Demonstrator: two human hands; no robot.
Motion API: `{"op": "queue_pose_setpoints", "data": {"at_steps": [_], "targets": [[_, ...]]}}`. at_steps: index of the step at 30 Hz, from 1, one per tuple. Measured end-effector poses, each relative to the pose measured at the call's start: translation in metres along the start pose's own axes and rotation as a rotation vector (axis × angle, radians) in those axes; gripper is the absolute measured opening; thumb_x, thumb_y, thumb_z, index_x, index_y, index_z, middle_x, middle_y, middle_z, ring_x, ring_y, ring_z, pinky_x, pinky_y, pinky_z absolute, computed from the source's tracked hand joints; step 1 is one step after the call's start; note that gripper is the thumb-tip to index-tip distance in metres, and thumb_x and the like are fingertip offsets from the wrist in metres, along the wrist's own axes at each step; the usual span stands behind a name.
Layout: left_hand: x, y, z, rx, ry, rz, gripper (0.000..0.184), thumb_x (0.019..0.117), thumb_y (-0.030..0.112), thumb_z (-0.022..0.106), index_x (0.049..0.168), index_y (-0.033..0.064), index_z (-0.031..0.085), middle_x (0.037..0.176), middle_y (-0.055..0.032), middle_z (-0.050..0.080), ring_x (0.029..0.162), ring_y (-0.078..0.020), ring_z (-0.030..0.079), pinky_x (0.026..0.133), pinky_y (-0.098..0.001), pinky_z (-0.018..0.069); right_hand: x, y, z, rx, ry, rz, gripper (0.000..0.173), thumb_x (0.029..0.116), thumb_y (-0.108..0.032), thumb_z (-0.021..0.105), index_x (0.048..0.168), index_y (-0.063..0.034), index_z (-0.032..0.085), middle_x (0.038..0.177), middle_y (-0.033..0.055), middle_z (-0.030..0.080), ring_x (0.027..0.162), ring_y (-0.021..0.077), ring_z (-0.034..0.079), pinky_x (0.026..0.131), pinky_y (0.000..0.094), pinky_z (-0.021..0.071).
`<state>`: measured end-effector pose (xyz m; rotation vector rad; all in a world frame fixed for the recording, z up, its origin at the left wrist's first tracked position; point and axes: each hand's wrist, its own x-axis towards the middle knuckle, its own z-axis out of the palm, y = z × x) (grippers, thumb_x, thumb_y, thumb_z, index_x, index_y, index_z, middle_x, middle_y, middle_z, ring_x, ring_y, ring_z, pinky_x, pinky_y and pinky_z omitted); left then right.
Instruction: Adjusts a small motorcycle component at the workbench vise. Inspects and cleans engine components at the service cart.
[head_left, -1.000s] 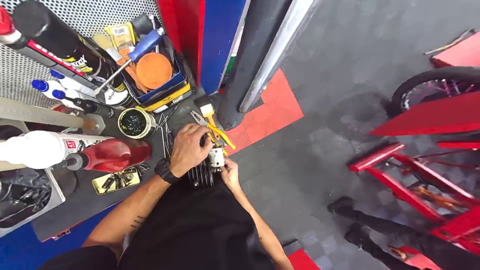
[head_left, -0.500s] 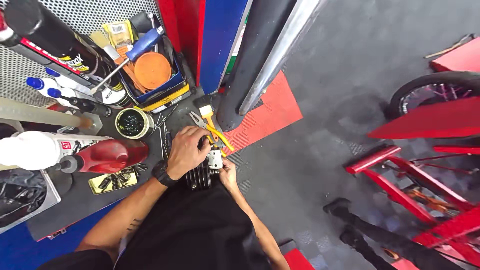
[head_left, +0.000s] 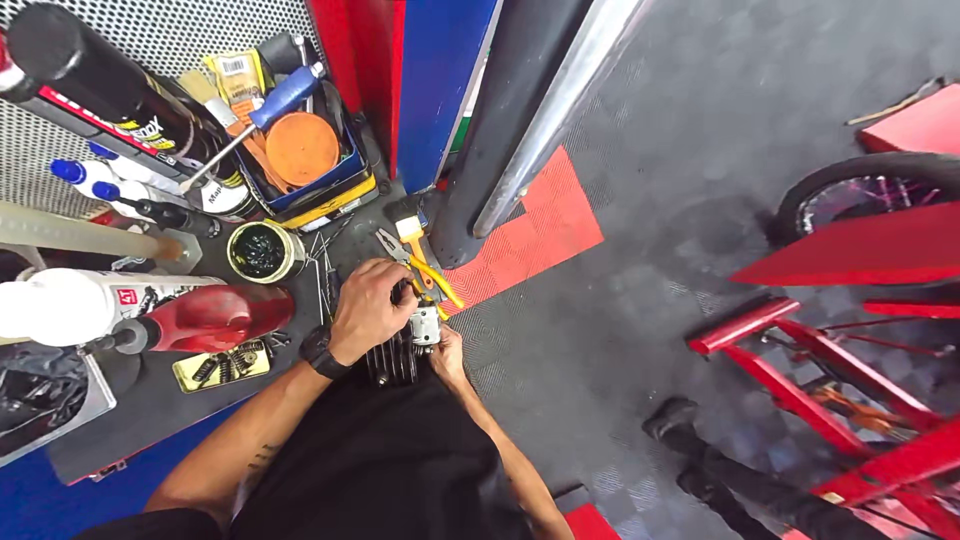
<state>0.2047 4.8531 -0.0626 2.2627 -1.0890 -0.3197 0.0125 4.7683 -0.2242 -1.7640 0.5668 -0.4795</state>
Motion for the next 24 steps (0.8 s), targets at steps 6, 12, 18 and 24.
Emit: {"op": "queue_pose_setpoints", "data": {"at_steps": [6, 12, 18, 24], "targets": [[-0.0001, 0.0001, 0.0001, 0.006, 0.002, -0.004, 0.026, 0.0946, 0.027, 0.055, 0.104, 0.0144, 0.076, 0.112, -0.0029, 0.076, 0.117, -0.0198, 0.067, 0.098, -0.0385, 0.0545, -0.003, -0.0017, 0.0039, -0.038, 0.04, -0.014, 0.019, 0.0902, -0.001, 0.058, 0.095, 0.0015, 0.077, 0.092, 0.0113, 0.076, 0.088, 0.013, 0.073, 0.085, 0.0301, 0.0593], [-0.0002, 0.0003, -0.0001, -0.005, -0.001, 0.003, 0.027, 0.0942, 0.026, 0.055, 0.104, 0.0129, 0.076, 0.112, -0.0038, 0.076, 0.116, -0.0202, 0.068, 0.098, -0.0393, 0.0549, -0.0008, -0.0017, 0.0014, -0.047, 0.027, -0.026, 0.019, 0.0892, 0.0, 0.058, 0.091, 0.0019, 0.076, 0.092, 0.0121, 0.076, 0.089, 0.0152, 0.073, 0.085, 0.0329, 0.0598], [0.0002, -0.0009, 0.0013, -0.004, 0.008, 0.011, 0.026, 0.0944, 0.026, 0.055, 0.103, 0.0133, 0.076, 0.111, -0.0029, 0.076, 0.116, -0.0192, 0.068, 0.098, -0.0379, 0.055, 0.0, -0.0058, -0.0019, -0.052, -0.006, -0.03, 0.019, 0.0906, 0.0, 0.056, 0.091, 0.0016, 0.076, 0.091, 0.0116, 0.075, 0.088, 0.0141, 0.073, 0.085, 0.0309, 0.0592], [0.0006, -0.0005, 0.0008, 0.029, 0.004, 0.026, 0.027, 0.0956, 0.027, 0.054, 0.105, 0.0141, 0.076, 0.113, -0.0029, 0.075, 0.12, -0.0205, 0.066, 0.102, -0.0396, 0.0527, 0.0014, -0.0078, -0.0037, -0.042, -0.032, -0.021, 0.018, 0.0903, 0.0, 0.057, 0.09, 0.0007, 0.075, 0.09, 0.0109, 0.075, 0.088, 0.0136, 0.072, 0.084, 0.0305, 0.0589]]}}
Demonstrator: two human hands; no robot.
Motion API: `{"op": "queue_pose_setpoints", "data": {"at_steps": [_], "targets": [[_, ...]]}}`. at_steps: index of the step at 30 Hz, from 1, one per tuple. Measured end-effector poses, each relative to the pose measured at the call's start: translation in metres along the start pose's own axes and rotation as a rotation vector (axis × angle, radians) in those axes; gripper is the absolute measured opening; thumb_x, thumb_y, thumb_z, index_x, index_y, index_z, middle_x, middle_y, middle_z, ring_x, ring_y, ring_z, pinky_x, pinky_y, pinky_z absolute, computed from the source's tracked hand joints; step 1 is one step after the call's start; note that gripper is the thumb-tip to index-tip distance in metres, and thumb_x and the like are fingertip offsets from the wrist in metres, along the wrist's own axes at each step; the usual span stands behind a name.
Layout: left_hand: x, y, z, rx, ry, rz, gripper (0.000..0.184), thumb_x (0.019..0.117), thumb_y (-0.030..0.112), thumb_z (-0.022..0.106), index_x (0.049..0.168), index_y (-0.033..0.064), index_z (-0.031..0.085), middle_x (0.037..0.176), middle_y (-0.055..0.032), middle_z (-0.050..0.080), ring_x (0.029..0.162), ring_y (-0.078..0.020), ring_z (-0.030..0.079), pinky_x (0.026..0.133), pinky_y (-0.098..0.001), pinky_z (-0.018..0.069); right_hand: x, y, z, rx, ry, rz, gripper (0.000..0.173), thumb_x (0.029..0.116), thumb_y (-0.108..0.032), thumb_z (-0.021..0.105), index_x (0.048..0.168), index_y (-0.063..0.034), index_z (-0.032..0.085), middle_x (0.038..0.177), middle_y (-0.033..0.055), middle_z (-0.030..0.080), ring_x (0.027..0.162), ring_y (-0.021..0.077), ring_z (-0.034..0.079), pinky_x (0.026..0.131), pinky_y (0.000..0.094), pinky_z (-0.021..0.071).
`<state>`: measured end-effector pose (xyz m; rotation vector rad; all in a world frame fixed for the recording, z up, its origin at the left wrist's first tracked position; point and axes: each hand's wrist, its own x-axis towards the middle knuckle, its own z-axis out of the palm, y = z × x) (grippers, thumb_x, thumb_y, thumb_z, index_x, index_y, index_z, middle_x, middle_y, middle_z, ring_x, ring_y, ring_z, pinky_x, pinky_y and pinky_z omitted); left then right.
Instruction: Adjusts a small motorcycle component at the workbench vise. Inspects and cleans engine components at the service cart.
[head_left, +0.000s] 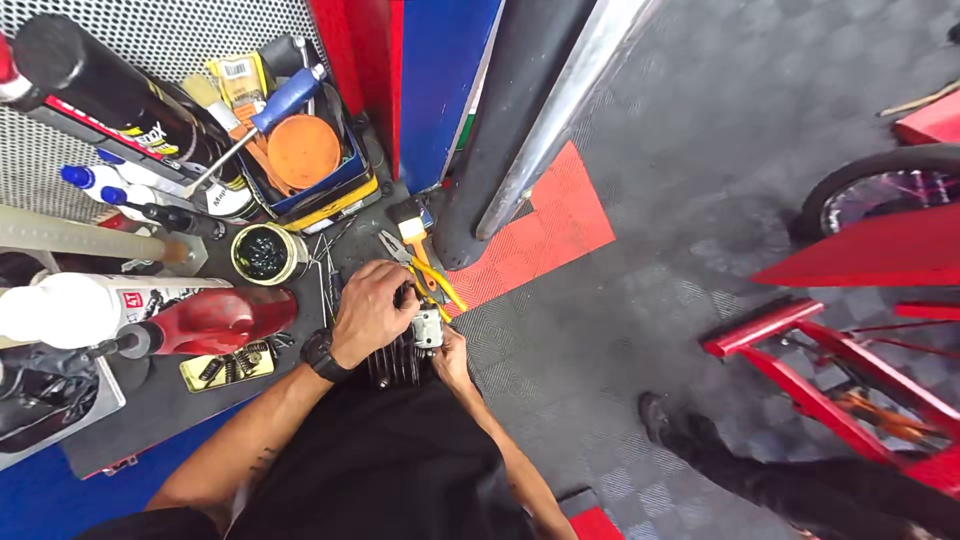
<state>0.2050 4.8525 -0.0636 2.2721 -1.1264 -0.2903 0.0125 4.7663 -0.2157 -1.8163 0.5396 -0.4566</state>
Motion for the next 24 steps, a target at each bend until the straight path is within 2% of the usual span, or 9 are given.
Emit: {"op": "queue_pose_setpoints", "data": {"at_steps": [4, 6, 8, 11, 13, 15, 18, 21, 24], "targets": [[-0.007, -0.002, -0.004, 0.014, 0.026, 0.066, 0.033, 0.1011, 0.031, 0.052, 0.123, 0.0148, 0.072, 0.131, -0.0016, 0.069, 0.135, -0.0237, 0.054, 0.115, -0.0449, 0.0407, 0.003, -0.001, -0.002, 0.004, -0.02, 0.012, 0.018, 0.0901, -0.001, 0.057, 0.092, 0.0003, 0.075, 0.091, 0.0104, 0.075, 0.089, 0.0131, 0.072, 0.085, 0.0309, 0.0588], [-0.01, -0.002, -0.006, 0.022, 0.025, 0.1, 0.032, 0.1016, 0.03, 0.052, 0.121, 0.0153, 0.073, 0.128, -0.0005, 0.071, 0.135, -0.0234, 0.055, 0.115, -0.0442, 0.0409, 0.002, -0.002, -0.004, 0.051, -0.038, 0.054, 0.019, 0.0909, 0.0, 0.057, 0.097, 0.0009, 0.075, 0.093, 0.0093, 0.075, 0.09, 0.011, 0.072, 0.086, 0.0303, 0.0586], [-0.003, -0.002, -0.011, 0.027, -0.05, 0.128, 0.03, 0.1002, 0.028, 0.052, 0.116, 0.0157, 0.075, 0.124, -0.0007, 0.072, 0.132, -0.023, 0.058, 0.112, -0.043, 0.0442, 0.005, -0.005, -0.006, 0.114, -0.061, 0.106, 0.021, 0.0925, 0.002, 0.055, 0.103, 0.0016, 0.074, 0.095, 0.0074, 0.075, 0.091, 0.0068, 0.071, 0.087, 0.0277, 0.0586], [0.028, -0.002, -0.027, -0.012, -0.355, 0.108, 0.031, 0.0958, 0.028, 0.056, 0.117, 0.0152, 0.074, 0.121, -0.0057, 0.073, 0.121, -0.0234, 0.065, 0.103, -0.0467, 0.0513, 0.007, -0.012, -0.009, 0.172, -0.097, 0.173, 0.026, 0.0918, 0.004, 0.056, 0.112, 0.0035, 0.071, 0.102, 0.0076, 0.075, 0.095, 0.0054, 0.071, 0.091, 0.0275, 0.0585], [0.05, -0.006, -0.032, -0.065, -0.583, 0.079, 0.034, 0.0956, 0.029, 0.057, 0.123, 0.0163, 0.073, 0.122, -0.0069, 0.072, 0.117, -0.0237, 0.066, 0.099, -0.0515, 0.0518, 0.006, -0.015, -0.01, 0.154, -0.106, 0.219, 0.028, 0.0921, 0.003, 0.057, 0.116, 0.003, 0.071, 0.105, 0.0082, 0.075, 0.097, 0.0068, 0.071, 0.092, 0.0289, 0.0586], [0.063, -0.012, -0.031, -0.118, -0.713, 0.065, 0.035, 0.0966, 0.03, 0.056, 0.125, 0.0184, 0.073, 0.123, -0.0057, 0.072, 0.117, -0.0218, 0.067, 0.1, -0.052, 0.051, 0.003, -0.024, -0.019, 0.09, -0.087, 0.326, 0.026, 0.0941, 0.0, 0.059, 0.117, 0.0015, 0.071, 0.104, 0.0081, 0.076, 0.094, 0.0086, 0.071, 0.089, 0.0306, 0.0591], [0.062, -0.018, -0.028, -0.178, -0.721, 0.04, 0.034, 0.0967, 0.03, 0.053, 0.12, 0.0185, 0.075, 0.122, -0.0022, 0.073, 0.116, -0.0172, 0.067, 0.1, -0.0488, 0.0514, -0.009, -0.053, -0.038, 0.179, 0.015, 0.446, 0.016, 0.0946, -0.004, 0.065, 0.109, 0.0019, 0.067, 0.09, 0.0069, 0.073, 0.078, 0.0119, 0.072, 0.075, 0.0317, 0.0626], [0.059, -0.019, -0.025, -0.204, -0.69, 0.029, 0.034, 0.0959, 0.03, 0.052, 0.115, 0.0178, 0.077, 0.118, -0.002, 0.074, 0.113, -0.0165, 0.068, 0.098, -0.0485, 0.0524, -0.018, -0.078, -0.051, 0.378, -0.025, 0.404, 0.026, 0.0934, -0.007, 0.07, 0.116, 0.0044, 0.064, 0.1, 0.0108, 0.074, 0.091, 0.018, 0.073, 0.085, 0.0378, 0.0629], [0.06, -0.017, -0.026, -0.206, -0.691, 0.014, 0.034, 0.095, 0.032, 0.051, 0.11, 0.017, 0.078, 0.112, -0.0041, 0.075, 0.109, -0.0193, 0.069, 0.094, -0.0518, 0.0529, -0.013, -0.09, -0.051, 0.405, -0.058, 0.404, 0.027, 0.0931, -0.011, 0.072, 0.115, 0.0033, 0.066, 0.101, 0.01, 0.074, 0.092, 0.0171, 0.073, 0.086, 0.0365, 0.062]]}}
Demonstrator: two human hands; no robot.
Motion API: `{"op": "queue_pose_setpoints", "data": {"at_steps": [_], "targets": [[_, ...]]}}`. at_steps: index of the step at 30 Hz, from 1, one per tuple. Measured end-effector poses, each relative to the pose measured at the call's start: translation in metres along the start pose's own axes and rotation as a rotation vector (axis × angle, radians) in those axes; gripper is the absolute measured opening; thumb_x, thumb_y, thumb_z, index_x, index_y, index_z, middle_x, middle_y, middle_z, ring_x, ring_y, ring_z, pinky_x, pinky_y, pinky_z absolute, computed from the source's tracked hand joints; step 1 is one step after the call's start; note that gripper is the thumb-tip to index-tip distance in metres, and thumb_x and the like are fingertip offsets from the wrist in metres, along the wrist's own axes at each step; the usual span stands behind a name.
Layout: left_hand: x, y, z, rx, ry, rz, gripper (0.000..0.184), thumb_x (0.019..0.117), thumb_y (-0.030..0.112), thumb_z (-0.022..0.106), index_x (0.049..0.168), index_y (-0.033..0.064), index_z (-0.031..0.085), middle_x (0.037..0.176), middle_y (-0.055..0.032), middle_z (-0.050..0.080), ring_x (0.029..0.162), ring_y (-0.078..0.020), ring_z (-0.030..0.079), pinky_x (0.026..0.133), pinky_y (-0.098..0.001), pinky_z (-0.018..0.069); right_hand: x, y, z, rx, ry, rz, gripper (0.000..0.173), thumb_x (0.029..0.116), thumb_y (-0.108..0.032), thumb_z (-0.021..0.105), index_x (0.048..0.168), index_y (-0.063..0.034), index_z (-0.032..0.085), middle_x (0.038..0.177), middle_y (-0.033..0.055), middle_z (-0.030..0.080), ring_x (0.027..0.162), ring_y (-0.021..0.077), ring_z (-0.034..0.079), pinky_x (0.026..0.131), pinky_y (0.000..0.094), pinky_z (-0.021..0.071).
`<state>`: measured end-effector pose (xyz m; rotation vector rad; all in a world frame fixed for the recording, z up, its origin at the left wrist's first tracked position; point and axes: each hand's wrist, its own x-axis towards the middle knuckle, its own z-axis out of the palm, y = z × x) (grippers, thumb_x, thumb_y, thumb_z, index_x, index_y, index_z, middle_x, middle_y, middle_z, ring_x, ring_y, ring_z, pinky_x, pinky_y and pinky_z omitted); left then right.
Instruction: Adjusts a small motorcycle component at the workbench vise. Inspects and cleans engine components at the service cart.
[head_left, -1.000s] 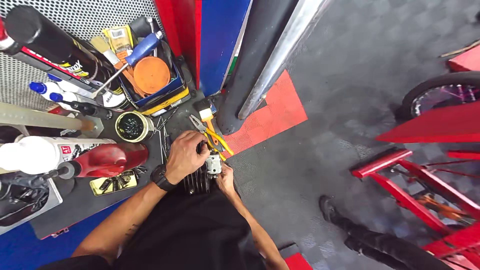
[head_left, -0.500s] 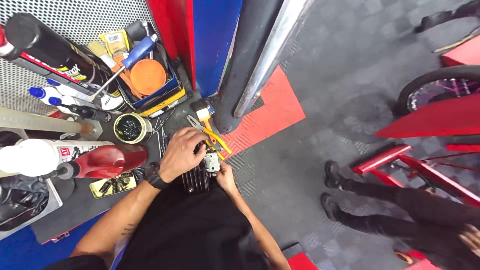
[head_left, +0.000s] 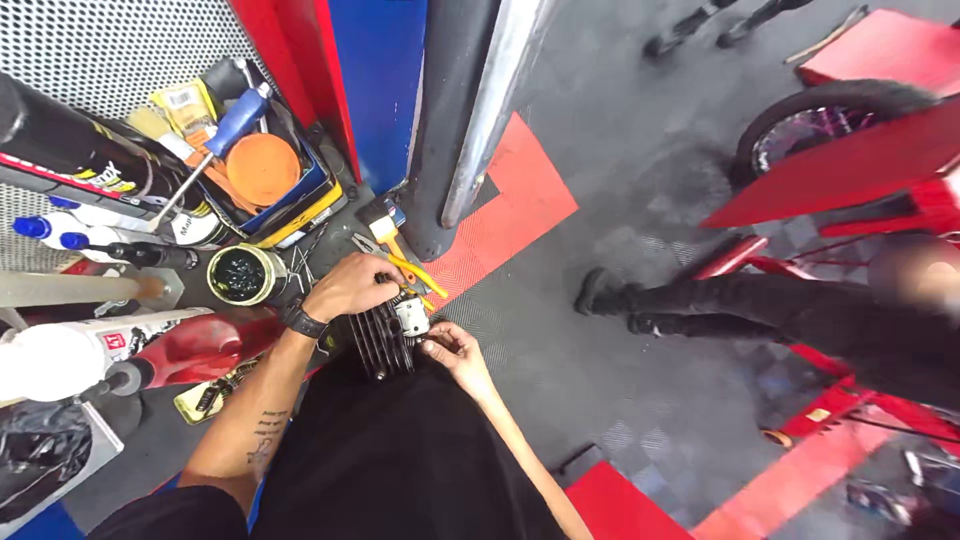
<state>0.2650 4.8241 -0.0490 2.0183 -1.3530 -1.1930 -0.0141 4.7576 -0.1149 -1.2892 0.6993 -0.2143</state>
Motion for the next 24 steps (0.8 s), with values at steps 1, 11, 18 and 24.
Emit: {"op": "queue_pose_setpoints", "data": {"at_steps": [1, 11, 18, 24], "targets": [[0.0, 0.0, 0.0, -0.002, -0.001, -0.001, 0.035, 0.095, 0.032, 0.051, 0.109, 0.0166, 0.078, 0.11, -0.0046, 0.075, 0.107, -0.0198, 0.069, 0.093, -0.0521, 0.053, 0.001, -0.003, 0.001, 0.0, 0.009, 0.012, 0.026, 0.0929, -0.011, 0.073, 0.113, 0.0034, 0.067, 0.099, 0.01, 0.074, 0.09, 0.0171, 0.073, 0.086, 0.0362, 0.0622], [-0.003, -0.001, 0.003, 0.007, 0.049, -0.007, 0.033, 0.0966, 0.033, 0.053, 0.107, 0.0164, 0.079, 0.101, -0.0077, 0.074, 0.1, -0.024, 0.069, 0.087, -0.0544, 0.0527, -0.003, -0.016, 0.012, -0.002, 0.041, 0.081, 0.017, 0.0917, -0.006, 0.074, 0.104, 0.0046, 0.074, 0.091, 0.0104, 0.077, 0.083, 0.0166, 0.075, 0.084, 0.0347, 0.0639], [-0.004, 0.002, 0.0, 0.016, 0.031, -0.005, 0.032, 0.0977, 0.033, 0.053, 0.108, 0.0159, 0.078, 0.102, -0.0088, 0.074, 0.1, -0.0246, 0.069, 0.088, -0.0537, 0.0522, 0.001, -0.02, 0.018, 0.046, 0.061, 0.119, 0.01, 0.0951, -0.005, 0.07, 0.098, 0.0041, 0.074, 0.086, 0.0091, 0.076, 0.079, 0.0161, 0.075, 0.081, 0.0343, 0.0644], [-0.002, -0.001, 0.001, -0.005, 0.027, 0.016, 0.034, 0.0969, 0.034, 0.053, 0.108, 0.0153, 0.079, 0.106, -0.0081, 0.075, 0.105, -0.0248, 0.069, 0.092, -0.0553, 0.052, 0.0, -0.02, 0.017, 0.037, 0.047, 0.106, 0.009, 0.0943, -0.003, 0.069, 0.094, 0.0032, 0.074, 0.085, 0.0086, 0.076, 0.079, 0.016, 0.075, 0.082, 0.035, 0.0638]]}}
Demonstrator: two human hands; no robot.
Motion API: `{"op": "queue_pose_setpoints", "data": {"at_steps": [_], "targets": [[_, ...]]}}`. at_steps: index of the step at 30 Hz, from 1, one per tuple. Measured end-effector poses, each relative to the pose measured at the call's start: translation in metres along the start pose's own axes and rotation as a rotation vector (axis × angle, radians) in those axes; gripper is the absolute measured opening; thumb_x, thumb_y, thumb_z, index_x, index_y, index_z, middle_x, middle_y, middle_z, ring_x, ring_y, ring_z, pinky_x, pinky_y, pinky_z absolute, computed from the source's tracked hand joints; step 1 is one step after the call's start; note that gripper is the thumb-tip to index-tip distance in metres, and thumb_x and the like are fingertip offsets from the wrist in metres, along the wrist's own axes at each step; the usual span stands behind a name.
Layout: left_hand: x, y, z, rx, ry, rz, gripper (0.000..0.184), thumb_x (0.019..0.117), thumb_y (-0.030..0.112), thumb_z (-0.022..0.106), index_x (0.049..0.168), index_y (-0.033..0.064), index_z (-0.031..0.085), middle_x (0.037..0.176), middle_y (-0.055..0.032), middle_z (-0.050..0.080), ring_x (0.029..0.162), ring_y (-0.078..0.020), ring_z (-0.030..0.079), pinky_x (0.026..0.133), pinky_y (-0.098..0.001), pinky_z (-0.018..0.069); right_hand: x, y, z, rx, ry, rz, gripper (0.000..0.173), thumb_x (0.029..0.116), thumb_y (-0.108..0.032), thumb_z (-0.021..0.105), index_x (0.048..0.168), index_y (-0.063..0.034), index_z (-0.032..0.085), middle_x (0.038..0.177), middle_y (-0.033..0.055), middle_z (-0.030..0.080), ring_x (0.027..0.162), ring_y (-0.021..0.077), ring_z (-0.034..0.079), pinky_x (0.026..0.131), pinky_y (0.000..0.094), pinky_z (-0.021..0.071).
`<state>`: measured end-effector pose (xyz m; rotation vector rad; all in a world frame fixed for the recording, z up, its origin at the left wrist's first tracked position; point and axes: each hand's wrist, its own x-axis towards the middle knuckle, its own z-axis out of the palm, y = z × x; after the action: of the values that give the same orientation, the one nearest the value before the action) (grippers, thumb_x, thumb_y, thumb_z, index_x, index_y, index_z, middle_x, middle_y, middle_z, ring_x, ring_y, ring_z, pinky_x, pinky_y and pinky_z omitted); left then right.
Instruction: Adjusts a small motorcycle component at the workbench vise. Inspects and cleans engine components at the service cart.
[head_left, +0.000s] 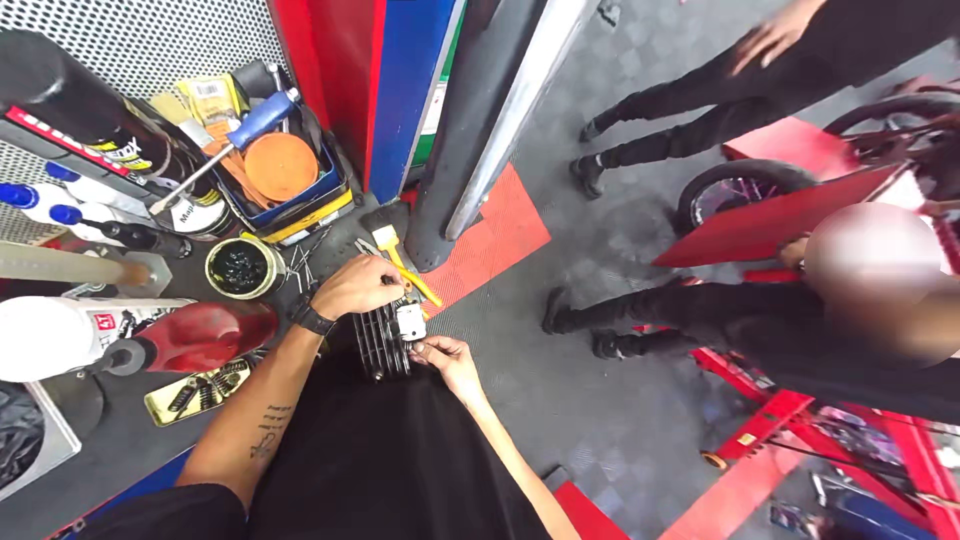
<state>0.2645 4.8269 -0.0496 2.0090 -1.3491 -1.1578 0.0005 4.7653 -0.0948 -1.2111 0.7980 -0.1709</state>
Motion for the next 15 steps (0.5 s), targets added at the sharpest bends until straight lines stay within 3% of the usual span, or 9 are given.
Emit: {"op": "queue_pose_setpoints", "data": {"at_steps": [8, 15], "targets": [[0.0008, 0.0002, -0.0013, 0.006, -0.024, -0.018, 0.035, 0.0975, 0.034, 0.052, 0.11, 0.0144, 0.078, 0.111, -0.0083, 0.075, 0.109, -0.0251, 0.069, 0.095, -0.0548, 0.0515, -0.0008, 0.0073, -0.0045, -0.01, -0.021, -0.055, 0.009, 0.0931, -0.006, 0.07, 0.092, 0.0008, 0.076, 0.085, 0.0068, 0.076, 0.079, 0.0135, 0.073, 0.081, 0.0325, 0.0623], [-0.0001, -0.0006, -0.001, 0.002, -0.007, 0.011, 0.035, 0.0972, 0.034, 0.051, 0.108, 0.0146, 0.078, 0.106, -0.0087, 0.075, 0.104, -0.0239, 0.069, 0.09, -0.0531, 0.0527, -0.0006, 0.0091, -0.0042, 0.049, -0.015, -0.058, 0.008, 0.0935, -0.005, 0.071, 0.094, 0.0017, 0.076, 0.087, 0.0083, 0.076, 0.081, 0.0145, 0.074, 0.082, 0.0337, 0.063]]}}
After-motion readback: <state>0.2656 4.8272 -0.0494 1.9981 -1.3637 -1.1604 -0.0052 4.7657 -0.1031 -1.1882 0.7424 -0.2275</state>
